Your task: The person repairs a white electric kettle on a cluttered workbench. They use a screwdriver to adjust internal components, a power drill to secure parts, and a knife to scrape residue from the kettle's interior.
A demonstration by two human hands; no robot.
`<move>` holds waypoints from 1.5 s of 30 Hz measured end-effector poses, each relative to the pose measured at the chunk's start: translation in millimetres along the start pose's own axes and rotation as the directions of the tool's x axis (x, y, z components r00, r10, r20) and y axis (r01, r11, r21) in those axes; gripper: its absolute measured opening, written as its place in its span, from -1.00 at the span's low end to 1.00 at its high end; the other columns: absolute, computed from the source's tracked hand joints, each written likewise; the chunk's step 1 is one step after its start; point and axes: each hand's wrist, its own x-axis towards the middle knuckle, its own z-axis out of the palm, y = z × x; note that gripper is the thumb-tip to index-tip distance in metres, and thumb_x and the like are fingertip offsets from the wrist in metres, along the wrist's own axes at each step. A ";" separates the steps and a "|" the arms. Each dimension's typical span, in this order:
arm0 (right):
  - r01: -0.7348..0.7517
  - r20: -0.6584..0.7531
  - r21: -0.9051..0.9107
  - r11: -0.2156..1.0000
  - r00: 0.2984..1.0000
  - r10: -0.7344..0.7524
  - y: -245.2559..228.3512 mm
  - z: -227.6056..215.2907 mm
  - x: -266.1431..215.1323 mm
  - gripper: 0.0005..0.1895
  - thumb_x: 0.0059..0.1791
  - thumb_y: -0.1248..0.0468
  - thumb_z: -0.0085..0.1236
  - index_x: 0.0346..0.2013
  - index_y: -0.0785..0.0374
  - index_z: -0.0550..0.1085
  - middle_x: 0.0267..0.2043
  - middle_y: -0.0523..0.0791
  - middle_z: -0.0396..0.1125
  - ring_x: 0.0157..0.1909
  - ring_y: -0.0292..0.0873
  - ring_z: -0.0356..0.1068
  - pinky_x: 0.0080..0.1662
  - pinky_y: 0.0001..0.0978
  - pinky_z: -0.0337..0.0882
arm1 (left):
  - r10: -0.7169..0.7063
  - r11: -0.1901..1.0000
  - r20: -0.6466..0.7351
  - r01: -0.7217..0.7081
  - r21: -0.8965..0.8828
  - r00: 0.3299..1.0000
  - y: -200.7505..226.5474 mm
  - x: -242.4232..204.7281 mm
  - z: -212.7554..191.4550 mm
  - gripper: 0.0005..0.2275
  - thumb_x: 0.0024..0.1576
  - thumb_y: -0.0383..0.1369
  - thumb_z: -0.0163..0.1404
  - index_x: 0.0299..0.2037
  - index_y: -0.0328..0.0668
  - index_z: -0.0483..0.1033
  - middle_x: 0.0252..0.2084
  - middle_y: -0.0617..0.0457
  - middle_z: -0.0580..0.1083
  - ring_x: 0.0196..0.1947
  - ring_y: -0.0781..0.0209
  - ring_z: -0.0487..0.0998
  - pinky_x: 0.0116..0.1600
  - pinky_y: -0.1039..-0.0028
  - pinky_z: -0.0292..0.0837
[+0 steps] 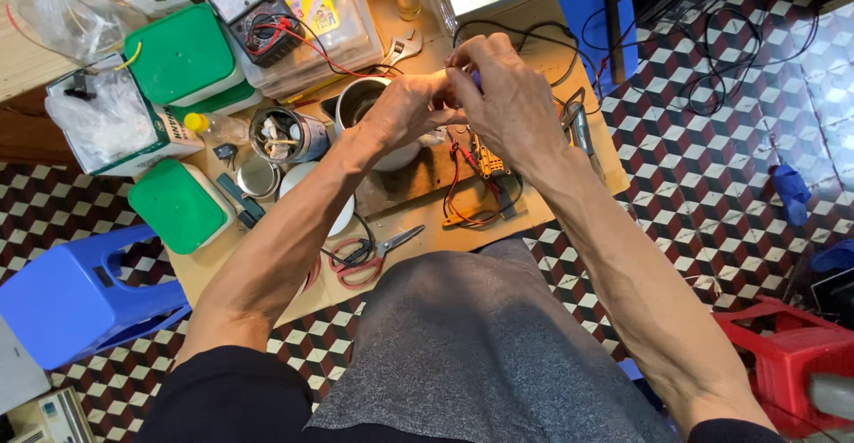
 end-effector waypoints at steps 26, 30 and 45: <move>-0.027 -0.095 0.226 0.974 0.994 0.049 8.0 12.8 0.2 -0.66 0.12 0.21 0.20 0.07 0.22 0.28 -0.12 -0.02 0.48 -0.19 -0.12 0.58 -0.22 -0.27 0.57 | -0.020 0.985 -0.053 0.029 0.172 0.998 -24.4 -13.3 14.1 -0.77 0.13 -0.22 0.23 -0.16 -0.17 0.58 -0.41 -0.08 0.57 -0.49 0.01 0.59 -0.35 0.27 0.49; -0.043 -0.050 0.374 0.926 0.997 0.066 23.0 20.8 0.8 -0.48 0.02 0.23 0.28 0.16 0.28 0.24 -0.14 -0.01 0.46 -0.17 -0.15 0.54 -0.18 -0.33 0.59 | -0.047 0.970 -0.023 0.051 0.237 0.999 -32.5 -18.7 15.7 -0.83 0.15 -0.23 0.22 -0.16 -0.04 0.60 -0.40 -0.06 0.58 -0.49 0.05 0.62 -0.31 0.28 0.54; -0.207 -0.063 0.401 0.892 0.966 0.252 55.7 77.8 -30.1 -0.71 0.13 0.15 0.07 -0.06 0.36 0.46 -0.41 -0.07 0.41 -0.42 -0.23 0.41 -0.37 -0.28 0.40 | 0.053 0.980 -0.176 -0.018 0.197 0.983 -34.2 -38.0 16.6 -0.72 0.14 -0.35 0.17 0.04 -0.16 0.55 -0.11 -0.08 0.57 -0.12 -0.05 0.59 -0.02 0.26 0.52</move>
